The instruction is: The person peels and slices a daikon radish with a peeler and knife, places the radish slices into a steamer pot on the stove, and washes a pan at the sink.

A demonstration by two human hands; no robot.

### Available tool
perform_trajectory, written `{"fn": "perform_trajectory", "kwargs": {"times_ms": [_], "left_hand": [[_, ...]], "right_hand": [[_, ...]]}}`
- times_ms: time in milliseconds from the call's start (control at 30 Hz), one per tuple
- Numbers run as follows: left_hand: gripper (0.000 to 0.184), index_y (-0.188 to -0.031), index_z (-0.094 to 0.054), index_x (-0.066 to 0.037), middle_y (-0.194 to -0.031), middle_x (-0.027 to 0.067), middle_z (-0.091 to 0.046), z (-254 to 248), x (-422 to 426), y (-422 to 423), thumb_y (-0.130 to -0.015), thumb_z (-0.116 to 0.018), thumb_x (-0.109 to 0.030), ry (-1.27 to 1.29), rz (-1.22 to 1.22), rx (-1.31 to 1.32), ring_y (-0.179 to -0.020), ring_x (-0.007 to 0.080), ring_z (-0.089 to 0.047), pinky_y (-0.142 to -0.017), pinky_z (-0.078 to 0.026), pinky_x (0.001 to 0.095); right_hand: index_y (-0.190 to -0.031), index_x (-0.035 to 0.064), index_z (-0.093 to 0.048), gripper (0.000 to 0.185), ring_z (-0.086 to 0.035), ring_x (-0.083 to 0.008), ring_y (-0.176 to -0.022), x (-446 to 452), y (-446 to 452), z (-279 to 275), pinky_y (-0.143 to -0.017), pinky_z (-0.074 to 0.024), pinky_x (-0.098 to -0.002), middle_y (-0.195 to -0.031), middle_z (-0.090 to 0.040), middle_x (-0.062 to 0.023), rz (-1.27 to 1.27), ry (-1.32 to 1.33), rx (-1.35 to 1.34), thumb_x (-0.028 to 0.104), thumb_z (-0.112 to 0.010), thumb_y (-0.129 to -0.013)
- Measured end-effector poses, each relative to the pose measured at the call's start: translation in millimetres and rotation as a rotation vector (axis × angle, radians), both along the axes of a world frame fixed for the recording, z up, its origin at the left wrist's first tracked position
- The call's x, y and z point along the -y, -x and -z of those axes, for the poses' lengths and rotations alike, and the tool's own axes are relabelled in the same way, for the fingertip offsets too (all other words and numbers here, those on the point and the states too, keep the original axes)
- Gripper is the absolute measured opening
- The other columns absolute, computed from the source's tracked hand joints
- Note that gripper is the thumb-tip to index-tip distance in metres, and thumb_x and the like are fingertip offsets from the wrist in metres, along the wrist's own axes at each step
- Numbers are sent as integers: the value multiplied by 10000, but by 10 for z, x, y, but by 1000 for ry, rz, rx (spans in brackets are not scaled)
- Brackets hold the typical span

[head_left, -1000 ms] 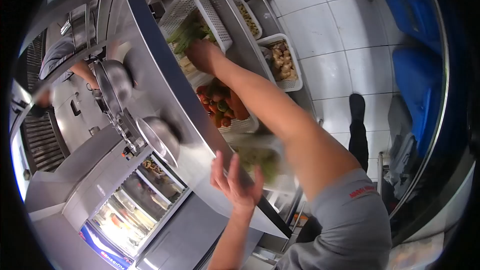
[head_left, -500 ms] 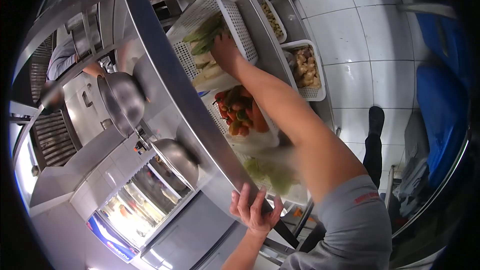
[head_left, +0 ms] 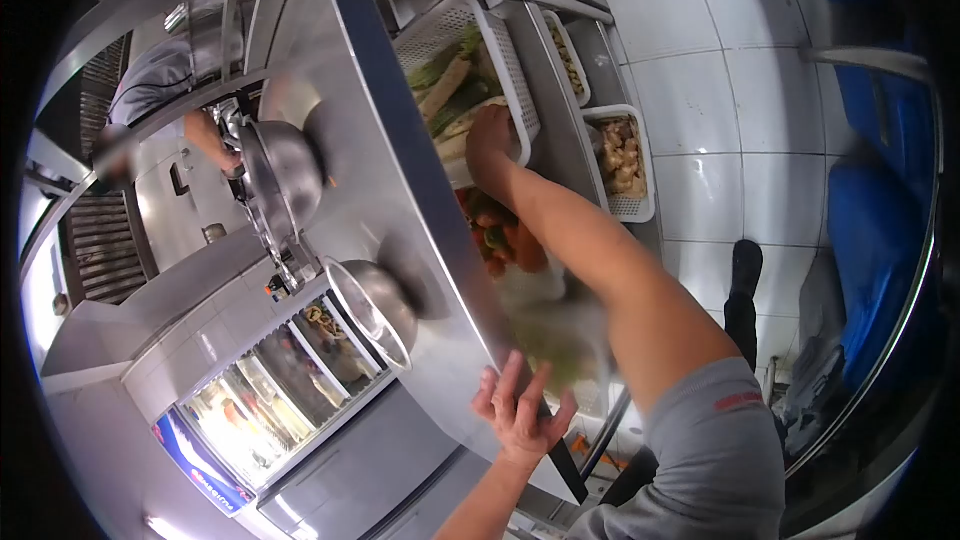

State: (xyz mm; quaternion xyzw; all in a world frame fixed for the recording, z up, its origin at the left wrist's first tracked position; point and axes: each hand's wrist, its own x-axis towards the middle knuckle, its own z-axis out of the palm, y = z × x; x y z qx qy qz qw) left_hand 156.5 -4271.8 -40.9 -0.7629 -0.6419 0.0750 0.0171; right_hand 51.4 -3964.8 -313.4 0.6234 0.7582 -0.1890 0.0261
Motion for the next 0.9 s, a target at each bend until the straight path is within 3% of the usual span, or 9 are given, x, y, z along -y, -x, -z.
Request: {"fn": "perform_trajectory", "kwargs": {"times_ms": [133, 267, 333, 667, 700, 800, 833, 867, 900], "left_hand": [[463, -1122, -730, -154, -1386, 157, -595, -60, -23, 15, -689, -842, -274, 33, 1, 31, -1352, 329, -466, -1136, -284, 430], [477, -1174, -705, -194, -1447, 81, -557, 143, 73, 150, -718, -823, -272, -61, 30, 99, -1330, 329, -487, -1087, -338, 436], [694, -1383, -564, -133, -1556, 175, -403, 188, 90, 199, -749, -804, -282, 68, -3, 80, -1361, 475, -406, -1105, -359, 552], [397, -1210, -669, -178, -1447, 41, -545, -44, 0, 17, -832, -741, -273, -57, -32, 226, -1289, 337, -500, -1058, -384, 459], [426, -1193, -695, -259, -1477, -33, -533, 21, -5, 46, -782, -780, -325, -74, -33, 201, -1290, 298, -496, -1051, -363, 423], [472, -1233, -628, -205, -1520, 40, -469, 25, 21, 95, -786, -774, -235, 40, -26, 178, -1359, 374, -461, -1050, -363, 510], [451, -1229, -626, -195, -1522, 49, -465, 22, 14, 91, -799, -759, -223, 29, -21, 181, -1364, 384, -452, -1052, -361, 517], [446, -1225, -624, -188, -1523, 53, -464, -38, -23, 54, -800, -755, -222, 42, -29, 198, -1371, 382, -442, -1056, -361, 528], [437, -1214, -632, -184, -1521, 51, -465, -34, -15, 69, -795, -751, -216, 47, -39, 228, -1380, 383, -430, -1071, -351, 528]], "right_hand": [[-1245, 176, -669, 367, -602, -184, -1184, -252, 169, 179, -925, -490, -380, -1311, -627, -52, 169, 460, -72, 166, -725, -882], [-1401, 77, -570, 499, -537, -235, -1305, -216, 443, 930, -1029, -448, -385, -1421, -545, -135, -18, 268, -233, 326, -613, -971], [-1367, 59, -598, 516, -563, -275, -1286, -97, -273, 150, -1007, -458, -431, -1443, -541, -158, -136, 234, -214, 336, -646, -934], [-1263, 5, -643, 425, -624, -344, -1184, -115, -600, -129, -980, -490, -427, -1264, -642, -223, -87, 309, -446, 264, -597, -929], [-1253, -1, -648, 418, -631, -351, -1174, -106, -655, -125, -977, -493, -427, -1246, -652, -230, -31, 298, -547, 257, -593, -929], [-1222, -17, -661, 396, -649, -372, -1143, 240, -976, -64, -969, -502, -425, -1193, -682, -250, 344, 384, -1288, 235, -578, -927], [-1062, 5, -728, 338, -681, -397, -1047, 282, -1645, -949, -888, -543, -457, -1098, -707, -252, -159, 356, -550, 272, -579, -917], [-947, -1, -747, 369, -689, -413, -1004, 531, -2189, -1685, -863, -551, -478, -1054, -717, -245, -34, 356, -619, 344, -626, -894], [-954, -5, -735, 441, -729, -320, -864, 736, -2347, -1179, -741, -570, -435, -885, -735, -214, 65, 337, -719, 430, -689, -896]]}}
